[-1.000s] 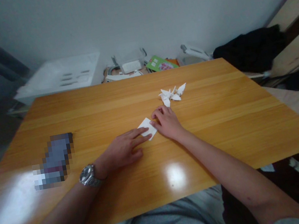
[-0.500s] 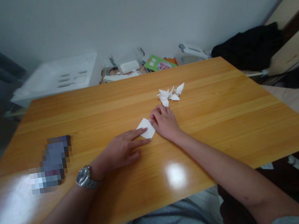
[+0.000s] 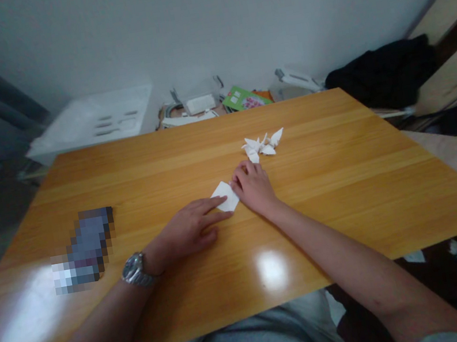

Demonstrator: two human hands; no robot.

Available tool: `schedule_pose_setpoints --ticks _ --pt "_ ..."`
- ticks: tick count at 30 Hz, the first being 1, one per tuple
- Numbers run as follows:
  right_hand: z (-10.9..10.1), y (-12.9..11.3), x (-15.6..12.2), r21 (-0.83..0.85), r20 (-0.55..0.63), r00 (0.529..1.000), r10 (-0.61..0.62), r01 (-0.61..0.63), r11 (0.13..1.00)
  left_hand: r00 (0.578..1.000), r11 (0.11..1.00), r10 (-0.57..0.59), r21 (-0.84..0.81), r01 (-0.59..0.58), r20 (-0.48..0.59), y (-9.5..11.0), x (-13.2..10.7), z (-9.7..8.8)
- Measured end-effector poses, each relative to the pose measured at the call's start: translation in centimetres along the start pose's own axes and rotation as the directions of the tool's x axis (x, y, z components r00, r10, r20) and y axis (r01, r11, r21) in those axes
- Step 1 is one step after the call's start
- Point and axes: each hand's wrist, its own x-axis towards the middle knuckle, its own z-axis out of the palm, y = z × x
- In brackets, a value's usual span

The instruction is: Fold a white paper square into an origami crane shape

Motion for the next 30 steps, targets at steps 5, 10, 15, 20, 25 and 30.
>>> schedule_pose_setpoints --ticks 5,10,15,20,25,30 --pt "0.2 0.5 0.2 0.0 0.013 1.0 0.001 -0.001 1.0 0.999 1.0 0.0 0.025 0.001 -0.044 -0.1 0.2 0.6" --pt "0.3 1.3 0.3 0.111 0.0 1.0 -0.024 0.024 0.994 0.998 0.998 -0.021 0.065 0.025 -0.059 0.3 0.3 0.9" --pt "-0.4 1.2 0.1 0.227 -0.005 0.996 -0.088 0.087 0.97 0.995 0.991 -0.064 0.114 0.072 -0.071 0.2 0.3 1.1" --pt "-0.8 1.0 0.0 0.296 0.021 0.977 -0.211 0.195 0.935 0.995 0.988 -0.059 0.139 0.07 -0.076 0.1 0.3 1.4" --pt "-0.3 1.4 0.1 0.333 0.068 0.962 -0.264 0.228 0.915 0.994 0.991 -0.046 0.123 0.058 -0.099 -0.1 0.4 1.5" --pt "-0.4 1.3 0.2 0.359 0.078 0.959 -0.272 0.227 0.905 0.964 0.992 -0.093 0.056 0.11 -0.251 -1.2 0.3 1.0"
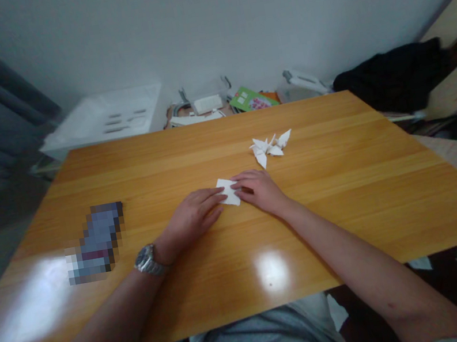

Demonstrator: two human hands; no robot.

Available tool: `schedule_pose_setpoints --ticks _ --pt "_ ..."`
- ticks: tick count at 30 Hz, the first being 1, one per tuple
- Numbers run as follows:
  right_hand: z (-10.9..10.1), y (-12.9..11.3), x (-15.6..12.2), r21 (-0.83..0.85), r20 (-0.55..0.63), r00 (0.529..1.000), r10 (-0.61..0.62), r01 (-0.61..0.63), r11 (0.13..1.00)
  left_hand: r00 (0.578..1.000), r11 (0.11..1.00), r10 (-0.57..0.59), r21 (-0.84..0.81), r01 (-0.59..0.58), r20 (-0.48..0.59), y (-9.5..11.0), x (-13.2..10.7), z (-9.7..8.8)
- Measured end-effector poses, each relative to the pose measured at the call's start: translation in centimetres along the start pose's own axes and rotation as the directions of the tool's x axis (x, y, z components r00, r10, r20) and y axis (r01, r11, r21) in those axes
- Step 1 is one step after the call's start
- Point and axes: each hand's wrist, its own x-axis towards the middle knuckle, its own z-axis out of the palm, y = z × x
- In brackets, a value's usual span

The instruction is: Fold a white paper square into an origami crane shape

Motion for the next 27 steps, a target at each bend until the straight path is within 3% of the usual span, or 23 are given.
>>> schedule_pose_setpoints --ticks 5,11,27 --pt "-0.6 -0.3 0.1 0.014 0.051 0.997 -0.049 0.049 0.999 1.0 0.999 -0.028 -0.03 0.028 0.003 -1.4 0.0 -0.1" --pt "-0.6 -0.5 -0.1 0.013 0.075 0.993 -0.088 0.087 0.996 1.0 0.999 0.021 -0.027 -0.022 -0.001 -2.0 0.1 0.1" --pt "-0.2 -1.1 -0.6 0.024 0.167 0.97 -0.176 0.174 0.984 0.996 0.996 -0.084 0.014 0.084 -0.008 0.0 0.7 -0.5"
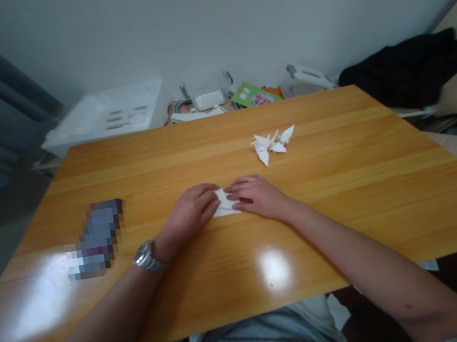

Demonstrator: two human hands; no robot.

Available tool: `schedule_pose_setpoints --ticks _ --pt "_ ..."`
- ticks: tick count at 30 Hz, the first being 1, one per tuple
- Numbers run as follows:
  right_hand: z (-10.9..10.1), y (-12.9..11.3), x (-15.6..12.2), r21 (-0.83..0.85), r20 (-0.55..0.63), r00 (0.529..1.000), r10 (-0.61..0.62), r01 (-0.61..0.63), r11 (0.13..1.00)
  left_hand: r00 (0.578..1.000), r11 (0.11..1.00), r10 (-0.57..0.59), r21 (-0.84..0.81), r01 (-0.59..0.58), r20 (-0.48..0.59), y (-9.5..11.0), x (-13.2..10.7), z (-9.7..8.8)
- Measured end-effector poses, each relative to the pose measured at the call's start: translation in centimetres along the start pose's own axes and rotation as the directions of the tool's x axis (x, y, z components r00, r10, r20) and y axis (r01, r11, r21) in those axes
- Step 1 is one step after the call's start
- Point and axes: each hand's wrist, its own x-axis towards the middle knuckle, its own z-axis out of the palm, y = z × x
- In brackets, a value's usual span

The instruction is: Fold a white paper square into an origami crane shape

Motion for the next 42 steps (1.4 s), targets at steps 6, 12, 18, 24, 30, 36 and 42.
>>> schedule_pose_setpoints --ticks 6,12,18,24,30,36,42 --pt "-0.3 -0.8 -0.1 -0.032 0.043 0.999 -0.031 0.032 0.999 0.998 0.999 -0.054 0.0 0.054 0.013 0.2 0.2 0.4" --pt "-0.6 -1.0 0.0 -0.027 0.06 0.998 -0.029 0.03 0.999 0.997 0.997 -0.074 0.017 0.075 -0.03 0.5 0.0 0.7" --pt "-0.7 -0.6 0.0 -0.005 0.031 0.999 -0.043 0.043 0.999 0.996 0.996 -0.085 0.032 0.086 -0.033 0.8 -0.3 0.8" --pt "-1.0 -0.1 -0.1 -0.069 0.019 0.997 -0.069 0.07 0.995 0.996 0.996 0.08 -0.041 -0.081 -0.03 0.4 -0.4 1.2" --pt "-1.5 1.1 -0.6 -0.147 -0.028 1.0 0.012 -0.016 0.989 0.984 0.983 0.174 0.053 -0.176 0.042 0.6 -0.9 1.4" --pt "-1.8 1.1 -0.7 -0.135 -0.038 0.997 0.064 -0.068 0.989 0.987 0.979 0.135 0.143 -0.146 0.083 1.5 -1.1 1.5" --pt "-2.7 0.2 -0.8 -0.087 -0.031 0.997 0.073 -0.075 0.993 0.988 0.969 0.072 0.223 -0.101 0.133 3.1 -1.1 0.6"
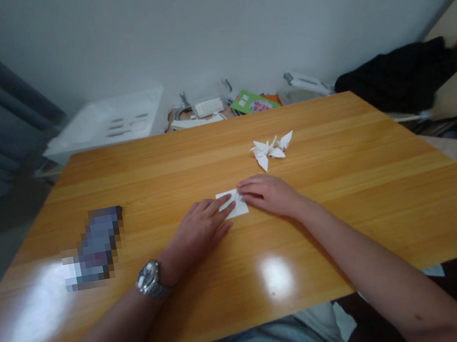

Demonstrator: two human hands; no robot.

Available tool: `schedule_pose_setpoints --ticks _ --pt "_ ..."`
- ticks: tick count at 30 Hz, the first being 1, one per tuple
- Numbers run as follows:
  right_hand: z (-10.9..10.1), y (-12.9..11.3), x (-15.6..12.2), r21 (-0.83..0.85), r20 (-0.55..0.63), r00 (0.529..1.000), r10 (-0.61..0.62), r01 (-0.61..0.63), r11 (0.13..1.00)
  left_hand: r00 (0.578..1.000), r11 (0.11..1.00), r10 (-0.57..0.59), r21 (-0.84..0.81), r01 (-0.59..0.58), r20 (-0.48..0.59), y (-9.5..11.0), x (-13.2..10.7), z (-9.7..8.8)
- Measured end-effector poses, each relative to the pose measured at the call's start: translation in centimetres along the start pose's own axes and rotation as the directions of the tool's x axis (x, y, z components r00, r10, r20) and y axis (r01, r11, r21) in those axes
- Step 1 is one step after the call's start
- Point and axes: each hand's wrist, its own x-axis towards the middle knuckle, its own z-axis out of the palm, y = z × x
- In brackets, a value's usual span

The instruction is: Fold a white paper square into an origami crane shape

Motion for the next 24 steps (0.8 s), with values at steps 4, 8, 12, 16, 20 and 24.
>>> schedule_pose_setpoints --ticks 4,8,12,16,20,24 --pt "-0.3 0.1 -0.2 0.007 0.043 0.999 -0.008 0.008 1.0 1.0 1.0 -0.022 0.006 0.022 0.006 0.7 0.0 -0.4" --pt "-0.2 0.7 -0.4 0.009 0.066 0.998 -0.014 0.014 1.0 1.0 1.0 -0.004 -0.026 0.004 -0.001 0.3 0.1 0.0" --pt "0.0 0.9 -0.5 -0.002 0.067 0.998 -0.017 0.017 1.0 0.999 0.996 0.037 -0.086 -0.039 -0.032 -0.4 0.0 0.8" --pt "0.0 1.0 -0.5 -0.003 0.055 0.998 -0.017 0.017 1.0 0.998 0.99 0.056 -0.125 -0.059 -0.029 -0.5 -0.2 1.1" --pt "0.3 1.2 -0.6 -0.015 0.059 0.998 -0.025 0.026 1.0 0.997 0.99 0.072 -0.122 -0.073 -0.009 -0.4 -0.2 1.0" --pt "0.5 1.3 -0.7 -0.025 0.056 0.998 -0.029 0.03 0.999 0.995 0.992 0.103 -0.075 -0.104 -0.013 -0.5 -0.2 1.3"
